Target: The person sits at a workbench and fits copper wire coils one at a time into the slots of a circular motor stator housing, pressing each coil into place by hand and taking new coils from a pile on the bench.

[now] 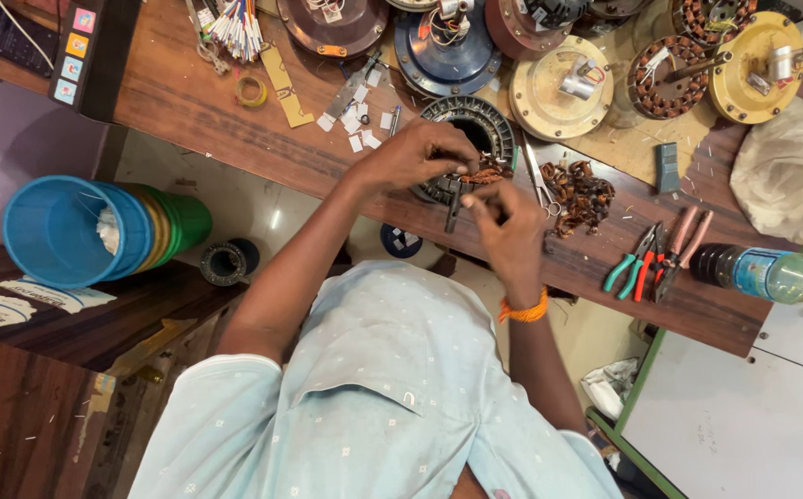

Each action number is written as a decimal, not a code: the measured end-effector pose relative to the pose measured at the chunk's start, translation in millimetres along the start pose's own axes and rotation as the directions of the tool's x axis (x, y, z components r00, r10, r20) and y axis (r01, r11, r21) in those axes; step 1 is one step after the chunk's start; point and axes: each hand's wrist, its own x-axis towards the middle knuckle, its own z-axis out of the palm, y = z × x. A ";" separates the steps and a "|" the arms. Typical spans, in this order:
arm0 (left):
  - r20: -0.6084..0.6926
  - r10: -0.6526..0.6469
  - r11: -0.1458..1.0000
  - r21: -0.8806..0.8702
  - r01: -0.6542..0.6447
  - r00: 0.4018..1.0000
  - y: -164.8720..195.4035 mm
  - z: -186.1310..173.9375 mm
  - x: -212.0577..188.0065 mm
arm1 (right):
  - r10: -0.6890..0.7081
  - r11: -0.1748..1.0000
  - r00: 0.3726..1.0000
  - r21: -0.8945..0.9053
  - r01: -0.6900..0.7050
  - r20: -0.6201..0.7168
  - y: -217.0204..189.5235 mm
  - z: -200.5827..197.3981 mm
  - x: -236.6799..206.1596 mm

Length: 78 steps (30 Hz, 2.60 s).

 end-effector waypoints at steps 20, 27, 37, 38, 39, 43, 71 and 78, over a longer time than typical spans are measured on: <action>-0.014 0.066 0.956 0.287 -0.059 0.998 45.3 -0.9 -12.6 | 0.377 0.852 0.916 0.440 -0.284 -0.137 50.4 54.5 -36.2; -0.282 0.185 0.833 0.553 0.002 0.942 55.0 44.2 -30.7 | 0.125 0.975 0.990 0.193 -0.110 -0.066 37.1 -2.8 -25.2; -0.371 0.209 0.829 0.558 0.038 0.905 37.8 64.9 -37.8 | -0.206 0.976 0.976 -0.062 0.211 0.072 -0.2 -22.7 18.0; -0.379 0.206 0.831 0.554 0.043 0.902 37.2 65.5 -37.8 | -0.193 0.979 0.978 -0.050 0.198 0.084 -0.9 -21.9 19.6; -0.389 0.204 0.834 0.550 0.049 0.898 36.6 66.2 -37.5 | -0.182 0.982 0.979 -0.038 0.187 0.096 -0.9 -20.9 21.3; -0.440 0.218 0.838 0.542 0.064 0.871 35.2 71.8 -35.4 | -0.121 0.992 0.986 0.038 0.117 0.119 3.3 -21.5 21.4; -0.486 0.007 0.908 0.368 0.198 0.874 50.5 66.5 -27.1 | -0.295 0.952 0.949 -0.051 0.302 0.108 41.8 -13.7 51.3; -0.337 -0.404 0.893 0.054 0.446 0.850 19.8 51.5 9.2 | -0.188 0.979 0.973 -0.110 0.174 -0.136 36.8 -2.1 51.7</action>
